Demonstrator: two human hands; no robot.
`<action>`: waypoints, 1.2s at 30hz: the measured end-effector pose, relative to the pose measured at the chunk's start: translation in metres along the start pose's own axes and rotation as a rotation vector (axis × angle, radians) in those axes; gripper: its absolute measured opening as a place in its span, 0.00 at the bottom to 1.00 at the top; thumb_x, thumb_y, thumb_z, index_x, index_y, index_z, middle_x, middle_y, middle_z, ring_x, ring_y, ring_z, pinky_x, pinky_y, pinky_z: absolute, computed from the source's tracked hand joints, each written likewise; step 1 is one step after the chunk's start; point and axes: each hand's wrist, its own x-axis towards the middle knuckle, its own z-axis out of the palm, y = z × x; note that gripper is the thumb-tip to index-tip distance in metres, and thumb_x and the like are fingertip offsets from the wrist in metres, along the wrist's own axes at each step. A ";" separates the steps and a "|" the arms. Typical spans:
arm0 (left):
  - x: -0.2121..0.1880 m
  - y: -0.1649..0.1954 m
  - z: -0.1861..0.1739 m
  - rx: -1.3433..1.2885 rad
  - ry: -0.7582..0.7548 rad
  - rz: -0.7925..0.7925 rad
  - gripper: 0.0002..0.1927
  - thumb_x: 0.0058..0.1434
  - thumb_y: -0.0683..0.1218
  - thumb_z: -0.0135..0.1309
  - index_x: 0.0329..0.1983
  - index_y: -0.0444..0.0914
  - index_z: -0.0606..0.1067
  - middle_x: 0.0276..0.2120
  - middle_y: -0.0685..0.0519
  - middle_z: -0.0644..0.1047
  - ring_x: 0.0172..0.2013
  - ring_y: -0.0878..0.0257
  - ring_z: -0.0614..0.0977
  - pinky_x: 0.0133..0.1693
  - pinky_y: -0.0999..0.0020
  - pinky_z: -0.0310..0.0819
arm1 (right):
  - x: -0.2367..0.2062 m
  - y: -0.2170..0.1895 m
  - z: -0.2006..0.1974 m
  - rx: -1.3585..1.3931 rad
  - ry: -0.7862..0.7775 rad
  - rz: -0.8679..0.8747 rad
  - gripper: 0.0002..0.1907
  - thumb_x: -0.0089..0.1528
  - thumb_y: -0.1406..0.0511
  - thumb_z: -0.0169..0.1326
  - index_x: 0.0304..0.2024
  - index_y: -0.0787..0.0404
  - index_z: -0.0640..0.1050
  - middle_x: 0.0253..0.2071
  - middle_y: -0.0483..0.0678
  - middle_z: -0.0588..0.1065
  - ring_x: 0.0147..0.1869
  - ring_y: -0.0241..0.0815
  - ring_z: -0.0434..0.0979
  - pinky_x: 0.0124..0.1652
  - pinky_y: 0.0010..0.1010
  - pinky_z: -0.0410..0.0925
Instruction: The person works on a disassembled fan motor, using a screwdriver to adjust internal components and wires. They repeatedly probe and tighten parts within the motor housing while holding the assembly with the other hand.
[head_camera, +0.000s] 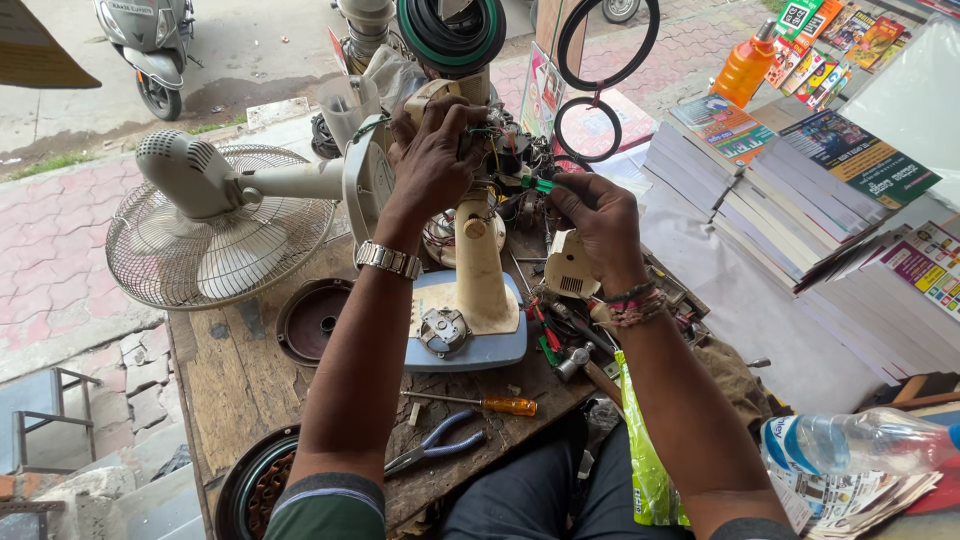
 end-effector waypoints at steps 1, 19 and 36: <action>0.000 -0.001 0.000 -0.013 -0.015 -0.025 0.20 0.65 0.58 0.56 0.59 0.54 0.74 0.65 0.59 0.67 0.69 0.57 0.61 0.63 0.42 0.46 | -0.001 0.000 0.001 -0.005 -0.006 -0.031 0.12 0.63 0.68 0.62 0.48 0.67 0.81 0.35 0.43 0.81 0.35 0.28 0.78 0.36 0.20 0.73; 0.000 0.007 -0.006 0.005 -0.051 -0.118 0.22 0.62 0.56 0.57 0.60 0.56 0.72 0.66 0.61 0.67 0.71 0.46 0.46 0.63 0.40 0.43 | -0.011 -0.033 0.016 -0.506 -0.040 -0.326 0.10 0.64 0.70 0.62 0.49 0.60 0.83 0.42 0.44 0.83 0.39 0.29 0.78 0.41 0.23 0.72; 0.001 -0.009 0.004 -0.009 -0.060 -0.019 0.23 0.66 0.57 0.57 0.64 0.56 0.71 0.69 0.60 0.64 0.73 0.56 0.58 0.68 0.41 0.41 | -0.007 -0.033 0.013 -0.421 -0.038 -0.223 0.11 0.65 0.71 0.62 0.50 0.61 0.83 0.37 0.42 0.82 0.37 0.25 0.76 0.38 0.20 0.70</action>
